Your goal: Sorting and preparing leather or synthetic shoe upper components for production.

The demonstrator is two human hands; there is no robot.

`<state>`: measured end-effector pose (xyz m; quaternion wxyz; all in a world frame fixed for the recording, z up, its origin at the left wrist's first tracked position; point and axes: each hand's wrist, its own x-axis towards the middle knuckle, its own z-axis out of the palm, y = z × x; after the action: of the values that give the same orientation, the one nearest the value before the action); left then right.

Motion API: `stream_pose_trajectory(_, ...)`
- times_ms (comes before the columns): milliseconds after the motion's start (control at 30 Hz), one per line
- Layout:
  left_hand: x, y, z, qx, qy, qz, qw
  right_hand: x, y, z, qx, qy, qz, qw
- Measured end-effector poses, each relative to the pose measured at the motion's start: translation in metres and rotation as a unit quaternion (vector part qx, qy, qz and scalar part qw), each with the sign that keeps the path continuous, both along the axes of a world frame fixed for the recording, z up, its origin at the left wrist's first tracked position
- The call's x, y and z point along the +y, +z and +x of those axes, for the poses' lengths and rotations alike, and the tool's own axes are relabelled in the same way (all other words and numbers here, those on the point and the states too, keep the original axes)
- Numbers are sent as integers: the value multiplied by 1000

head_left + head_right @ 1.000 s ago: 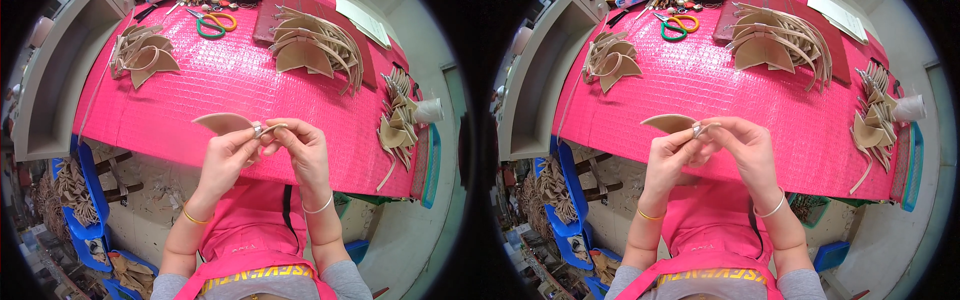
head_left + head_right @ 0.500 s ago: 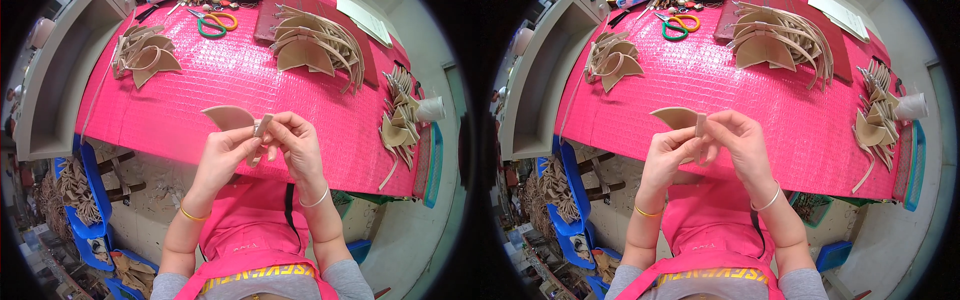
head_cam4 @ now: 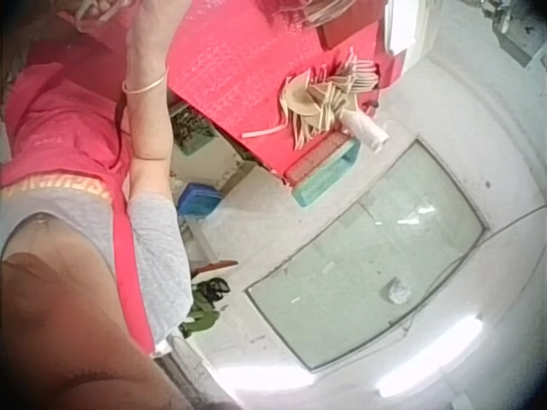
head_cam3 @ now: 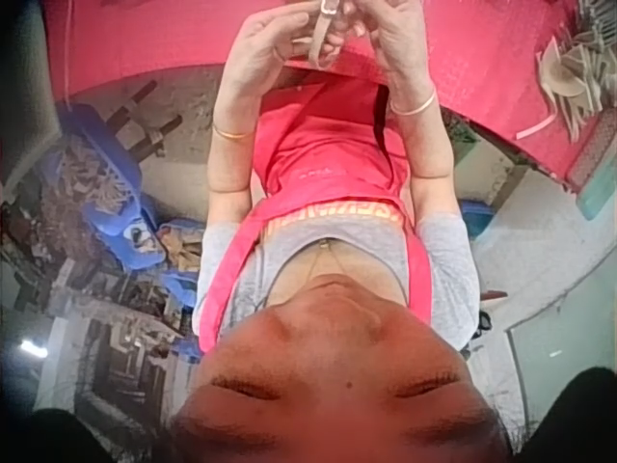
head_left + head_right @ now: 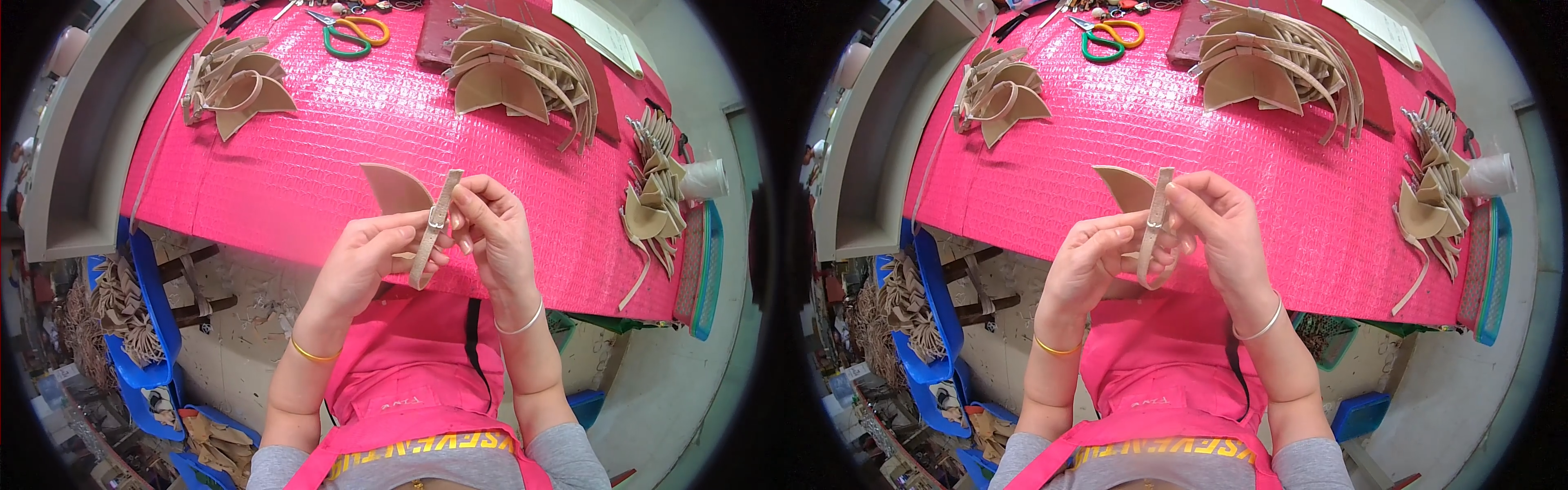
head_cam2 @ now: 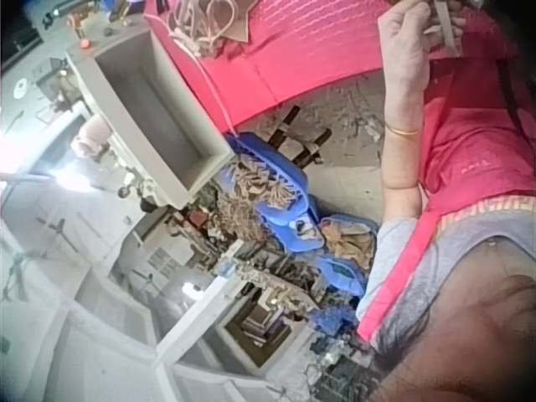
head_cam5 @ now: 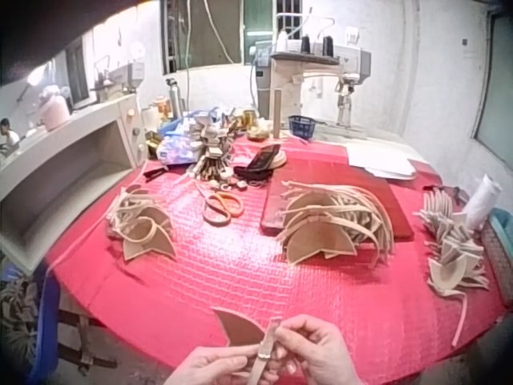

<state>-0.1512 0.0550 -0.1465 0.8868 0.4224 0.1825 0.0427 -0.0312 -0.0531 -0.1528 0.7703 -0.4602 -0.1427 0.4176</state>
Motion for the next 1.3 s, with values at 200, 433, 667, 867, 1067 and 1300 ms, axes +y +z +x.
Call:
stream_pose_trajectory(200,-1,1,1,9,-7,-8,1000,-3,-2,0,7,3,4,1000)
stream_pose_trajectory(433,-11,-4,7,-8,57,73,996,-4,-1,-2,0,5,5,1000)
stream_pose_trajectory(667,-16,-5,11,-27,116,90,989,-6,4,-4,-19,7,-4,1000)
stream_pose_trajectory(867,-16,-6,14,-22,92,128,987,-10,9,-10,-83,-6,-36,996)
stream_pose_trajectory(1067,-19,-20,19,27,66,201,977,-22,3,-16,-105,-5,-93,990)
stream_pose_trajectory(1300,-34,-27,23,52,106,327,938,-28,-10,-17,5,-21,-95,995)
